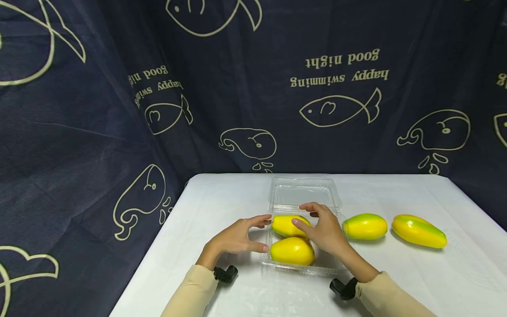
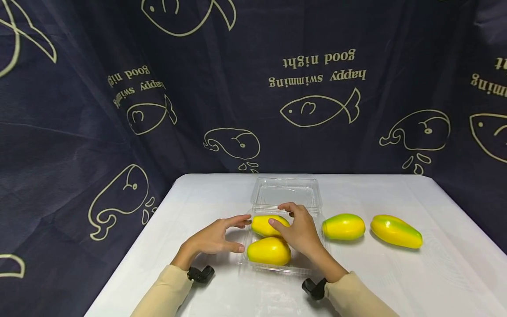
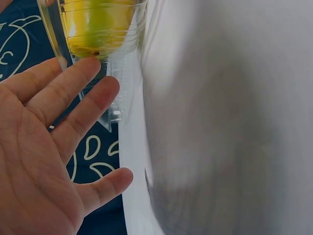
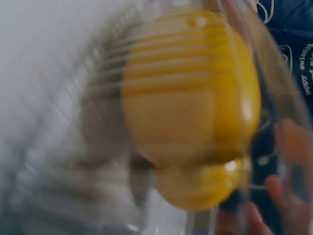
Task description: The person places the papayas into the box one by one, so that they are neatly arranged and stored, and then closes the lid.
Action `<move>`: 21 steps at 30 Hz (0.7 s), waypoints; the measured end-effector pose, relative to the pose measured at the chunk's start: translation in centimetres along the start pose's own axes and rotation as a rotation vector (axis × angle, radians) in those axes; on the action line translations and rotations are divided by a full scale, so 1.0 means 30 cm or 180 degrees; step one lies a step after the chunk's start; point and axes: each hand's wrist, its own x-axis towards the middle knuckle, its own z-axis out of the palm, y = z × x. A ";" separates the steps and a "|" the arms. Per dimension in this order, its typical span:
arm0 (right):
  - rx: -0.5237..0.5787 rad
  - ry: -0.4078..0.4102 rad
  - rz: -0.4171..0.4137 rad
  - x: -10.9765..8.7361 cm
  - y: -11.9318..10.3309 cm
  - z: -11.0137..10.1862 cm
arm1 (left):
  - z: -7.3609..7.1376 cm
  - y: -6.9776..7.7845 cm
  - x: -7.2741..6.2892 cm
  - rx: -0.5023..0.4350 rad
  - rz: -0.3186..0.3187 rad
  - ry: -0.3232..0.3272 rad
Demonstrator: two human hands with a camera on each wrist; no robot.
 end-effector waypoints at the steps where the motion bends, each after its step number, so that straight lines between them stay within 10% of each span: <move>1: -0.0002 0.0019 -0.0012 0.000 0.001 -0.009 | 0.000 0.000 0.000 -0.0001 0.0000 0.0000; 21: 0.0105 0.0281 0.0133 -0.007 0.042 -0.213 | -0.001 -0.001 0.001 0.0010 0.0036 0.0003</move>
